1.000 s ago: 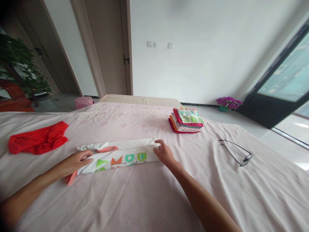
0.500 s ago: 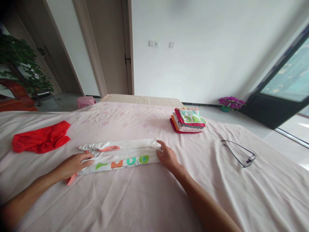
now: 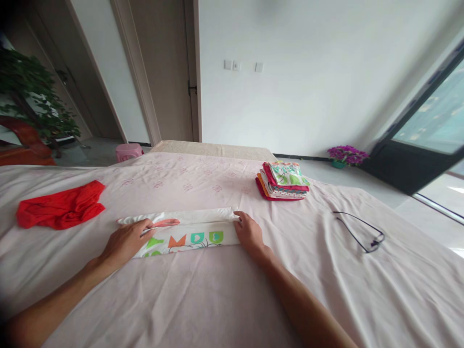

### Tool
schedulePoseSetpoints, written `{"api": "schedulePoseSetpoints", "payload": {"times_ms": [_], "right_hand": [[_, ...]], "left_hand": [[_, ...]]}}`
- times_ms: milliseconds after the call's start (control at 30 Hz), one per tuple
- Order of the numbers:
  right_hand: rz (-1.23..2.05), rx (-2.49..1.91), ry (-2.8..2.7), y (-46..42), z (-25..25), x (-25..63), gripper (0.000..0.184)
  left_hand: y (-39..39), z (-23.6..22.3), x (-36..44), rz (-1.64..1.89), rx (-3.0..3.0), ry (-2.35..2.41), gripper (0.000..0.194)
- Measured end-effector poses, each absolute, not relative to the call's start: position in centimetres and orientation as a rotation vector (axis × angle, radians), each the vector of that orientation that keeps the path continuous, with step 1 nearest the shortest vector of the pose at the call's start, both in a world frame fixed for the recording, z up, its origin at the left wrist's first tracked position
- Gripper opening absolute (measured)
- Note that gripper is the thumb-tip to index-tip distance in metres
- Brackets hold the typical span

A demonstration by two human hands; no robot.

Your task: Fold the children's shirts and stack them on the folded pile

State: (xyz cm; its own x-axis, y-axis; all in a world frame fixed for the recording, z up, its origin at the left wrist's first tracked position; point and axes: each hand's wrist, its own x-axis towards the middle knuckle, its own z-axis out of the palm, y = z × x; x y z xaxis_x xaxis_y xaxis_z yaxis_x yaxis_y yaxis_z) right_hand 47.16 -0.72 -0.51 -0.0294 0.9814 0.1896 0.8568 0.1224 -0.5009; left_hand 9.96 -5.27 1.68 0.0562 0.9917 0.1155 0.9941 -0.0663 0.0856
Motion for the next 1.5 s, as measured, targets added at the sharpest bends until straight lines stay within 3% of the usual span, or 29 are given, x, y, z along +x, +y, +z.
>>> {"api": "schedulePoseSetpoints", "payload": {"times_ms": [300,433,567,767,900,1100,1300,1500], "right_hand": [[-0.079,-1.823,-2.201,-1.3,0.8,46.9,0.041],[-0.163,-1.811,-2.262,-1.1,2.0,46.9,0.038],[-0.103,-1.644,-2.356,-1.1,3.2,45.1,0.039],[0.057,-1.437,-2.555,-0.9,2.4,42.5,0.033],[0.063,-1.563,-2.466,-0.5,1.8,43.4,0.033],[0.065,-1.464,-2.41,-0.4,2.5,40.6,0.038],[0.094,-1.335,-2.507,-1.3,-0.2,35.4,0.063],[0.062,-1.497,-2.489,0.0,-2.1,38.9,0.064]], "left_hand": [[-6.1,1.1,8.6,-0.437,-2.181,-1.765,0.012],[-6.0,2.0,7.7,-0.496,-2.103,-1.748,0.022],[-5.1,1.5,6.6,-0.569,-2.295,-1.666,0.036],[-4.4,0.1,4.9,-0.439,-2.486,-1.814,0.028],[-4.5,1.5,5.0,-0.344,-2.437,-1.911,0.023],[-2.5,4.1,9.3,-0.509,-2.459,-1.879,0.037],[-1.5,0.5,14.2,-0.484,-2.551,-1.699,0.042],[-2.8,-2.6,13.2,-0.258,-2.432,-1.727,0.057]]}}
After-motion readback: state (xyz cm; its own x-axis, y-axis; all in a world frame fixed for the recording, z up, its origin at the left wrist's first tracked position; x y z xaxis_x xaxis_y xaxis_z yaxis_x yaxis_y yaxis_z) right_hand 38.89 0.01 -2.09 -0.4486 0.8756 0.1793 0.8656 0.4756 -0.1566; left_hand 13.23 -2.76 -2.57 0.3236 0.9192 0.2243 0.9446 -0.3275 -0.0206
